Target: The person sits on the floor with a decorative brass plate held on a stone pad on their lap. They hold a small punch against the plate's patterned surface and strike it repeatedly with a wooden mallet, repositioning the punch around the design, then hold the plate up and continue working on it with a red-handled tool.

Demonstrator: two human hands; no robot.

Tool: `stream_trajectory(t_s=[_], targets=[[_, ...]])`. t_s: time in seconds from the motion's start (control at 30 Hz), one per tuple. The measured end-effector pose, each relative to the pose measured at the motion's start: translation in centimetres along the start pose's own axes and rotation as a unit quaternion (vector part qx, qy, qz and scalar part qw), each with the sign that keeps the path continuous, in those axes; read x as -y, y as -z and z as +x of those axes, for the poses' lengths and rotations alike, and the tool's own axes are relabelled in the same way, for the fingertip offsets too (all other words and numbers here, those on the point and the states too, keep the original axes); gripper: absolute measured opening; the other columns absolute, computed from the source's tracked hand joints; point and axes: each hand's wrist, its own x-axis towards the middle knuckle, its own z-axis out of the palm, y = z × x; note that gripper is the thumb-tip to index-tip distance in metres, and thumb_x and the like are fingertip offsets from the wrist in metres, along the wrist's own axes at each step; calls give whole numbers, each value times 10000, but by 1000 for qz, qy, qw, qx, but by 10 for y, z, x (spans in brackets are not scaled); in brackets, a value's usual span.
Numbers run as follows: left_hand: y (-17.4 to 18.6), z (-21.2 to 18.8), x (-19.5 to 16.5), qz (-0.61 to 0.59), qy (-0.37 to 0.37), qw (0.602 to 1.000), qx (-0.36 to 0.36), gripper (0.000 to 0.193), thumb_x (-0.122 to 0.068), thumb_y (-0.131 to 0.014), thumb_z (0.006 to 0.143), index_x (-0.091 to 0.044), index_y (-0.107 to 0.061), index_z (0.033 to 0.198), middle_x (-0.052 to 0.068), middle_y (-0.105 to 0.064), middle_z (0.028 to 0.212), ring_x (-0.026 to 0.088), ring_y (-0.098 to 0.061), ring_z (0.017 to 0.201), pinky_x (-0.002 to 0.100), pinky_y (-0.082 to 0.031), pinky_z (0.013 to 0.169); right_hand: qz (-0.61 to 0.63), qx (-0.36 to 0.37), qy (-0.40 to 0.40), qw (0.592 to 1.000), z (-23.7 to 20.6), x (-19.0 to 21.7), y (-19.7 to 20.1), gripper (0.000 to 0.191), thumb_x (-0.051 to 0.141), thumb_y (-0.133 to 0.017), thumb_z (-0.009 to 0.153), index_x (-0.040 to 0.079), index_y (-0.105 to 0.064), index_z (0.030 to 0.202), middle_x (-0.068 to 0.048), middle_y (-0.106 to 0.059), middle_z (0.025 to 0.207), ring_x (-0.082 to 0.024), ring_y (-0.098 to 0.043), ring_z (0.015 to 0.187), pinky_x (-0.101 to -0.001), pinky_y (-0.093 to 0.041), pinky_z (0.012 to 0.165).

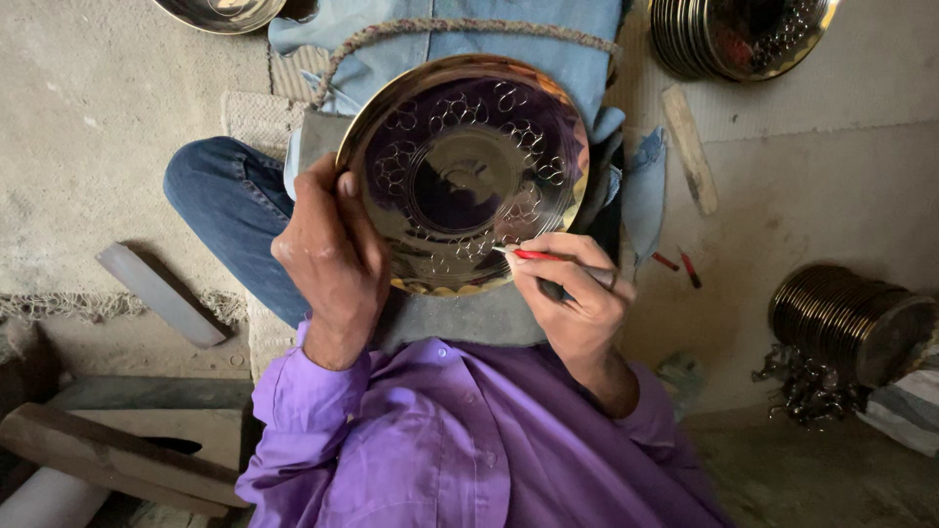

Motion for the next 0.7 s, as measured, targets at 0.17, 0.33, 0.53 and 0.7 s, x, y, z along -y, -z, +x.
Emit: stream_trajectory(t_s=[0.17,0.33,0.53,0.7], targets=[[0,-1,1,2,3,1000,3,105,-27,-573,1135,4,-604,1230,227,-690,978,424,-711,857,452,-540,704,-3,6,4,1000,1,2,2,221,-83,-873,797,27,-728,923,-77,-735,1013,-193,-736,931,-293,-607,783],[-1,0,0,2,5,1000,0,103,-27,-576,1133,5,-605,1226,224,-694,975,416,-719,857,444,-546,705,5,17,17,1000,3,2,3,218,-86,-865,792,25,-723,916,-77,-734,1026,-200,-733,933,-300,-603,791],[-1,0,0,4,-1,1000,-1,105,-23,-575,1135,6,-605,1231,221,-697,983,406,-723,865,438,-550,719,36,54,22,998,6,0,9,207,-95,-848,819,23,-715,926,-76,-736,1064,-192,-754,927,-290,-620,788],[-1,1,-1,13,-1,1000,-3,92,-25,-583,1132,7,-606,1215,216,-697,973,403,-716,843,439,-540,705,28,80,41,996,11,-4,14,196,-73,-860,803,20,-722,909,-69,-737,1032,-182,-741,902,-287,-608,776]])
